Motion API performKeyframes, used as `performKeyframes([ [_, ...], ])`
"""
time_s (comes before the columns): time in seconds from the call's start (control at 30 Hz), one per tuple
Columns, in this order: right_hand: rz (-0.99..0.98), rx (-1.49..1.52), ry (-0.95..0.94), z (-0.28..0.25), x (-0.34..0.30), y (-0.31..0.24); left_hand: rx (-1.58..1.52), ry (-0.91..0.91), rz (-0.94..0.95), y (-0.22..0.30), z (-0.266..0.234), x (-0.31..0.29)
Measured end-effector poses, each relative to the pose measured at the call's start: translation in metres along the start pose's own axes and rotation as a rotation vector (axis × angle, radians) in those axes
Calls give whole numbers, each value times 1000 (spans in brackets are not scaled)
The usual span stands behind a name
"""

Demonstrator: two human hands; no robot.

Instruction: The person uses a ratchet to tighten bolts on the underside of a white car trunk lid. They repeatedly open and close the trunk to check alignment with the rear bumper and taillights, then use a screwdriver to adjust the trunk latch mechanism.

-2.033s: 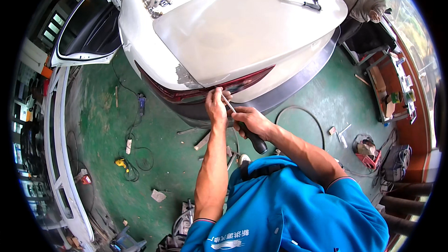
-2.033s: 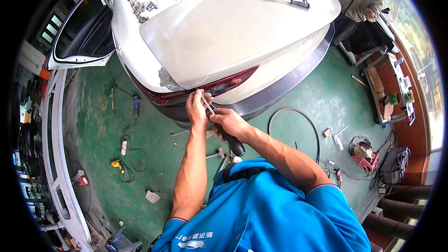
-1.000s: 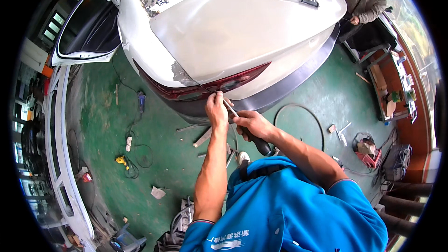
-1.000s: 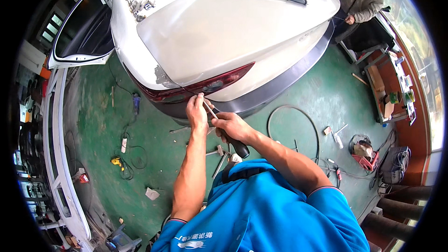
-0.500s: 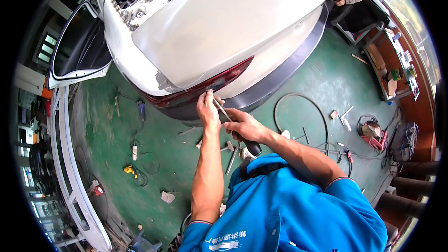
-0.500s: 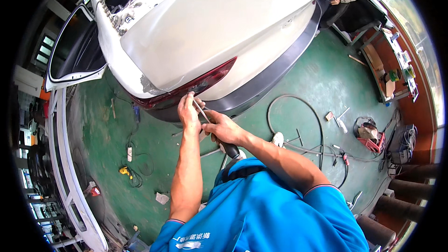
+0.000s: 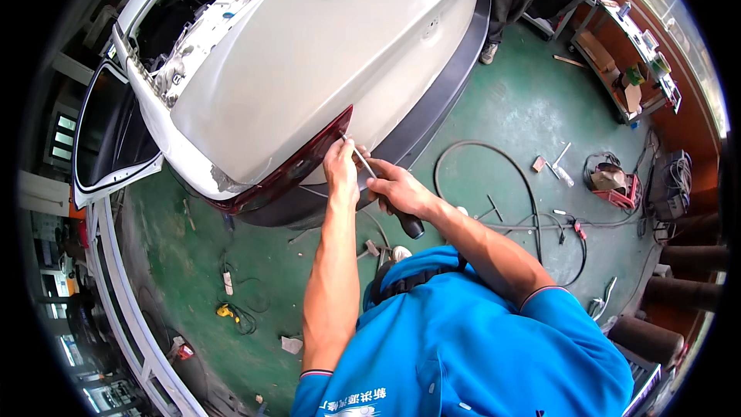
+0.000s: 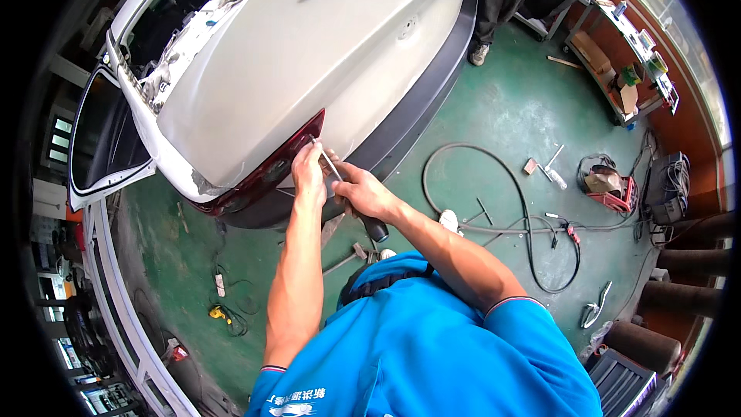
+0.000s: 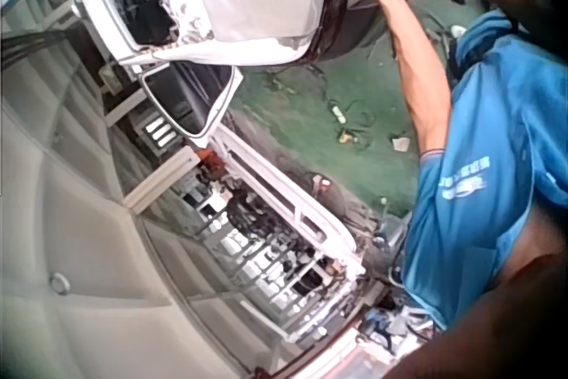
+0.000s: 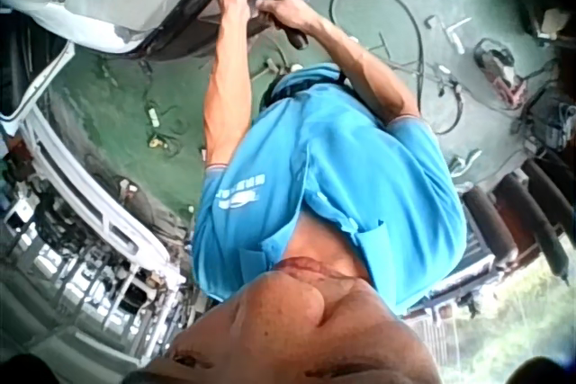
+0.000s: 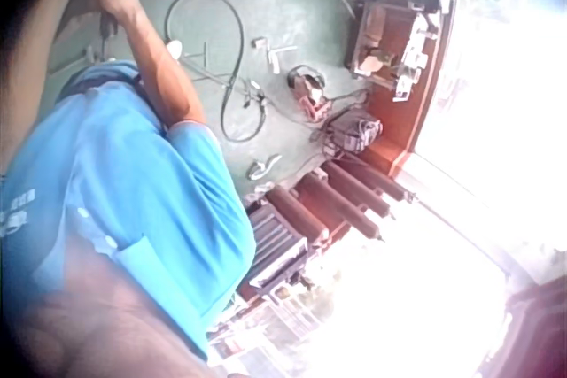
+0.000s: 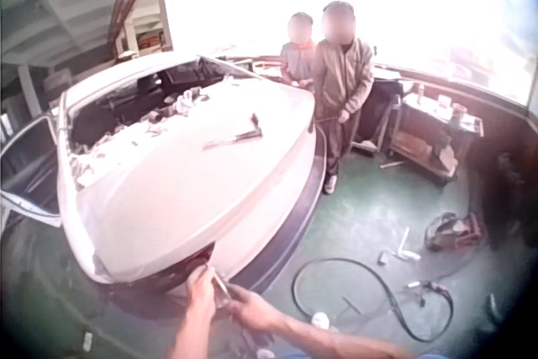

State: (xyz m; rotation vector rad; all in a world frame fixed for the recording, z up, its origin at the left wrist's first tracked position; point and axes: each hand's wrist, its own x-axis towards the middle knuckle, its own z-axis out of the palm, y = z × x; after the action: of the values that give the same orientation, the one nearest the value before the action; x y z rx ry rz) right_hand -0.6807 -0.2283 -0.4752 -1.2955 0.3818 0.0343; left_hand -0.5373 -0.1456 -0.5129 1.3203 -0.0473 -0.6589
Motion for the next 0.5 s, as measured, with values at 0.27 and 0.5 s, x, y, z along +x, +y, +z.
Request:
performKeyframes([
  [0.27,-28,-41,21,-48,21,-21,89,1,-3,-2,42,40],
  [0.5,-14,-51,-13,-72,32,-28,86,72,5,-5,60,53],
])
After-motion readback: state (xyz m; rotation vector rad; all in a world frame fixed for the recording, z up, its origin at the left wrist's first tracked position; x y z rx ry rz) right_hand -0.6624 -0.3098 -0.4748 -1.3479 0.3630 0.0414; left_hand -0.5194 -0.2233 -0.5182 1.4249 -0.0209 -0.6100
